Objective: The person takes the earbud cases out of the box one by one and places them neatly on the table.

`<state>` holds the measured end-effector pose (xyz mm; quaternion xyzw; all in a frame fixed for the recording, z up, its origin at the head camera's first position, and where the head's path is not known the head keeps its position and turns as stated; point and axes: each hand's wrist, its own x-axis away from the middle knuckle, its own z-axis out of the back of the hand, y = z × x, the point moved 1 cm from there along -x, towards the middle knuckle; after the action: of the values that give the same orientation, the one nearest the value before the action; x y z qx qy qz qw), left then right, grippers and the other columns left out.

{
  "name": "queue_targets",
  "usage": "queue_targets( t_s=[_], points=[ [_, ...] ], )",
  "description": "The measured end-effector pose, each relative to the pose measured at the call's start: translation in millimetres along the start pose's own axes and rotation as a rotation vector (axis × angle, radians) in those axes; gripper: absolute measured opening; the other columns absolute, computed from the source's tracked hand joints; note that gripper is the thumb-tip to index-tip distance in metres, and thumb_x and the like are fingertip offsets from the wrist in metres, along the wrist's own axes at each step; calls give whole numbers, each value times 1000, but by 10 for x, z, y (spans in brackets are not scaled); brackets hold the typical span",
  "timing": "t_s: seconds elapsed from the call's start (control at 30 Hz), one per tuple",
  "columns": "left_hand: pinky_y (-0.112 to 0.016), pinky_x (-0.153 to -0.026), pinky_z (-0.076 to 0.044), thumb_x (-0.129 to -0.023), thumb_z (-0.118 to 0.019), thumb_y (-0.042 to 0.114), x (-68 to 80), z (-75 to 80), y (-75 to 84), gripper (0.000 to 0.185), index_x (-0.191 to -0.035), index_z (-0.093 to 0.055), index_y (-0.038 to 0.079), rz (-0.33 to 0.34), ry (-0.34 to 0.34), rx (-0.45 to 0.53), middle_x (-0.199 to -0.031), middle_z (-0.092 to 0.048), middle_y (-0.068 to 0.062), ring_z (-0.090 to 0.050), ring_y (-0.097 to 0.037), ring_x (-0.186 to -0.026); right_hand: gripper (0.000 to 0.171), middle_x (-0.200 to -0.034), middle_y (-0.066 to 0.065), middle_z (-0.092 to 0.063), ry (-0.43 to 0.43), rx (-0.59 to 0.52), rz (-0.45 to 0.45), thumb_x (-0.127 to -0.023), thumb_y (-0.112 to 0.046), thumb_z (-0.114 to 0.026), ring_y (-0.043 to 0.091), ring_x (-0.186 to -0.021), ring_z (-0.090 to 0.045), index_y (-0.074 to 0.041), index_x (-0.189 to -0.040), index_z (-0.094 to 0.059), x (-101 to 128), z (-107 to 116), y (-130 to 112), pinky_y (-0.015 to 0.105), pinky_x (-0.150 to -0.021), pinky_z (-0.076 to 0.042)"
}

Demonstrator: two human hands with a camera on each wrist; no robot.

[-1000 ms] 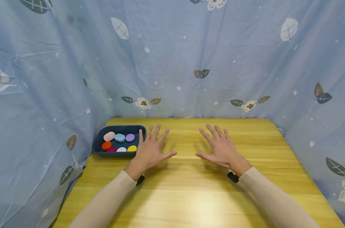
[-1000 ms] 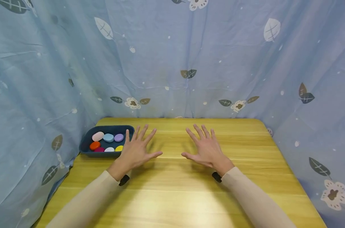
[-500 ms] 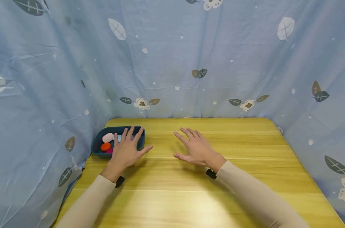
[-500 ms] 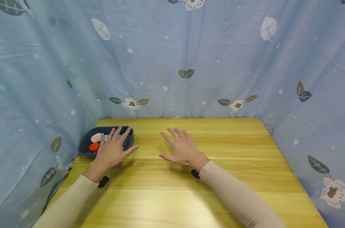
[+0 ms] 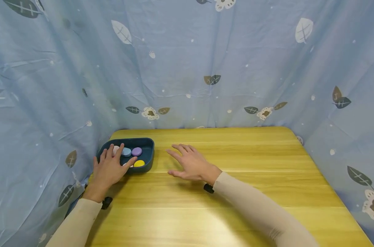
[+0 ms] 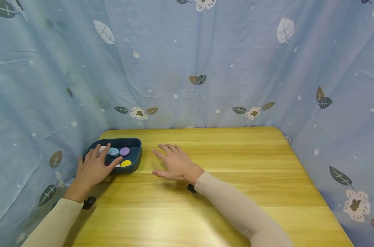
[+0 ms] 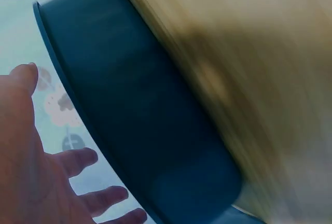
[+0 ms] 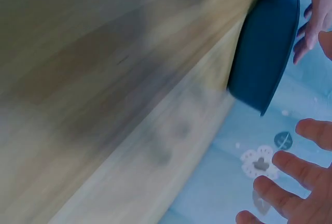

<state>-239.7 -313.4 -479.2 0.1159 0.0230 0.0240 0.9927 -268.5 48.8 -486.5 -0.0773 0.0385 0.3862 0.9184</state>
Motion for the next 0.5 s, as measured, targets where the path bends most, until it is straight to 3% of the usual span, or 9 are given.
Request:
queue_targets(
  t_s=[0.23,0.5],
  points=[
    [-97,-130,-12,-110,-45,90,10,8,-215,113,-185,-26,9,86,-13,36,-186,-16,-43,-19,-74,-167,85,-190,7,-38,-8,-3,55,-117,-76,-50,34,-172,-46,-31,-186,-32,-185,-44,-199,56,-142,-40],
    [-92,-132,-26,-111,-47,86,-56,-9,-256,115,-185,-18,3,152,-51,44,-182,-9,-51,-17,-78,-164,81,-189,6,-39,-45,-11,82,-117,-73,-52,33,-172,-48,-32,-186,-34,-342,-107,-361,54,-142,-41]
  ],
)
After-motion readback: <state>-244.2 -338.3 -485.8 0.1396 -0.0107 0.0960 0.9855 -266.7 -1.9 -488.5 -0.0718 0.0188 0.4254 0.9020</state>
